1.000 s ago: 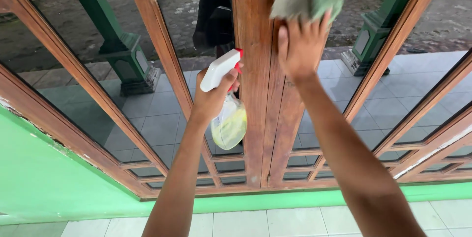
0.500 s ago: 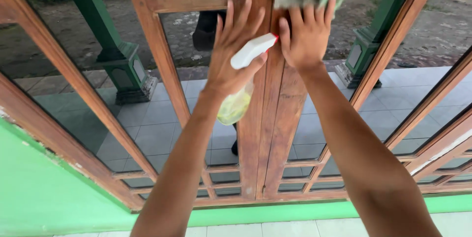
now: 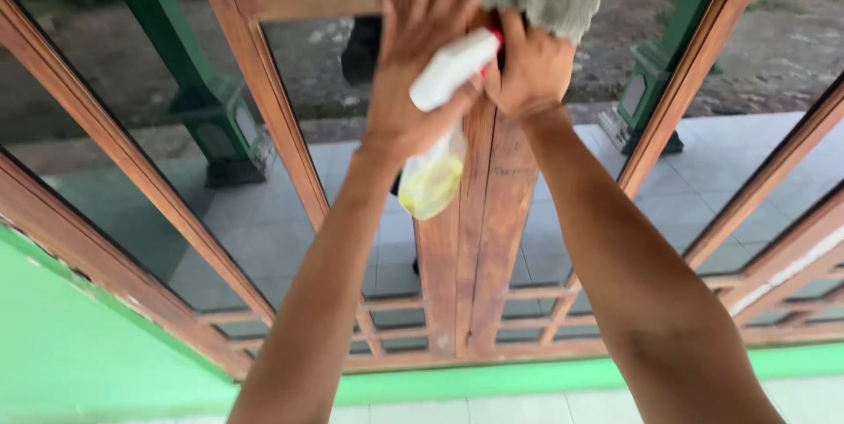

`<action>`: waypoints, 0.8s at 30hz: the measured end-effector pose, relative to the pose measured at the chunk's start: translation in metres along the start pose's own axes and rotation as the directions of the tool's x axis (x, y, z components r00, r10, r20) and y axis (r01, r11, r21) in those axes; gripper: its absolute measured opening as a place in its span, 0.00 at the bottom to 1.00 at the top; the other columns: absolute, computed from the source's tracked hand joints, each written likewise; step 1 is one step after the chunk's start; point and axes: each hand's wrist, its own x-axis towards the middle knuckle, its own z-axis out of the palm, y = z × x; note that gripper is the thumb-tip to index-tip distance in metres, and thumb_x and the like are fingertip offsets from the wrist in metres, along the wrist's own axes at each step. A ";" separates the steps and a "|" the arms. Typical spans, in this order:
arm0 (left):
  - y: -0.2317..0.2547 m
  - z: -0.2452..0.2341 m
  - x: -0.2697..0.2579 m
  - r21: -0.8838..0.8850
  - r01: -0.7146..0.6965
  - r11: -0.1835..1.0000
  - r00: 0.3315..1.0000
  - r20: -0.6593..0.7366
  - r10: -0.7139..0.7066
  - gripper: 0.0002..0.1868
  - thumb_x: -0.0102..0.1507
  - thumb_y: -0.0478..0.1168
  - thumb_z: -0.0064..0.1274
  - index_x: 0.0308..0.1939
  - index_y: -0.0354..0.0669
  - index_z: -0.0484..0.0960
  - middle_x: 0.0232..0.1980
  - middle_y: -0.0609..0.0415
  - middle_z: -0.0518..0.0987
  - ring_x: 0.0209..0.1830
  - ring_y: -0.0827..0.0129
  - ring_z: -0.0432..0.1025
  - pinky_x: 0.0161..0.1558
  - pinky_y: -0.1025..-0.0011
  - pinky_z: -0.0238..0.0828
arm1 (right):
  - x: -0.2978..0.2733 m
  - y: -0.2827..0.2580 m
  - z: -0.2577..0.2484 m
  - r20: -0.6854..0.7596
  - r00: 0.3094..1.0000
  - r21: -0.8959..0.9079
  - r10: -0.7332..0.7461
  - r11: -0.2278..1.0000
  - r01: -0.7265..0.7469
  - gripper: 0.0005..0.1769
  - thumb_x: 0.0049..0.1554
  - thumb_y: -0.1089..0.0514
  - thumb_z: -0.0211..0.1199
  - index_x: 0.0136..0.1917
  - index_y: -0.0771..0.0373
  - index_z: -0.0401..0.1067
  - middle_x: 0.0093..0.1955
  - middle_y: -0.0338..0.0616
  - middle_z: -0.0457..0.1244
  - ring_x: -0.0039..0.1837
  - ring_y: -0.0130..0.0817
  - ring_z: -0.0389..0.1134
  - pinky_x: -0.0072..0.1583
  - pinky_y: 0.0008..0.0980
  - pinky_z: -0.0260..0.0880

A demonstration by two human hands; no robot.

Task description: Cleaning a glass door using a spray bottle and a cloth.

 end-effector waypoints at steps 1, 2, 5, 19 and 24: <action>0.006 -0.003 0.004 -0.041 -0.043 0.998 0.999 0.014 0.043 0.30 0.68 0.51 0.55 0.76 0.61 0.72 0.86 0.56 0.53 0.89 0.55 0.40 0.87 0.45 0.30 | -0.001 0.002 0.004 -0.014 0.999 -0.008 -0.050 0.999 0.050 0.33 0.60 0.37 0.56 0.69 0.61 0.71 0.48 0.55 0.67 0.48 0.57 0.69 0.50 0.55 0.65; 0.012 -0.006 0.008 -0.082 -0.085 0.993 0.996 0.027 0.087 0.30 0.68 0.51 0.54 0.75 0.62 0.73 0.86 0.56 0.53 0.89 0.55 0.41 0.88 0.46 0.31 | -0.001 0.003 0.008 -0.028 0.995 -0.018 -0.100 0.995 0.100 0.33 0.60 0.39 0.57 0.68 0.63 0.70 0.48 0.54 0.68 0.47 0.54 0.70 0.49 0.54 0.66; 0.015 0.003 0.018 -0.198 -0.091 0.976 0.987 0.110 0.114 0.34 0.68 0.52 0.51 0.79 0.56 0.68 0.86 0.54 0.52 0.88 0.52 0.40 0.86 0.46 0.31 | -0.007 0.010 -0.011 -0.109 0.966 -0.023 -0.235 0.972 0.234 0.29 0.60 0.44 0.58 0.67 0.64 0.69 0.54 0.56 0.69 0.52 0.53 0.70 0.54 0.51 0.67; 0.032 0.029 0.032 0.066 0.162 0.985 0.970 0.175 -0.171 0.39 0.64 0.61 0.42 0.74 0.45 0.69 0.83 0.58 0.54 0.85 0.58 0.41 0.80 0.49 0.31 | -0.070 -0.084 -0.097 0.177 0.946 0.924 0.272 0.285 -0.255 0.52 0.53 0.62 0.67 0.81 0.59 0.39 0.79 0.55 0.39 0.77 0.48 0.49 0.72 0.44 0.59; 0.040 0.021 0.034 0.089 0.183 0.979 0.946 0.256 -0.200 0.44 0.65 0.69 0.34 0.75 0.43 0.66 0.84 0.56 0.50 0.86 0.55 0.39 0.79 0.45 0.27 | -0.079 -0.078 -0.085 0.110 0.955 0.649 0.274 0.708 -0.278 0.64 0.43 0.62 0.80 0.81 0.69 0.42 0.86 0.57 0.33 0.86 0.49 0.35 0.80 0.43 0.47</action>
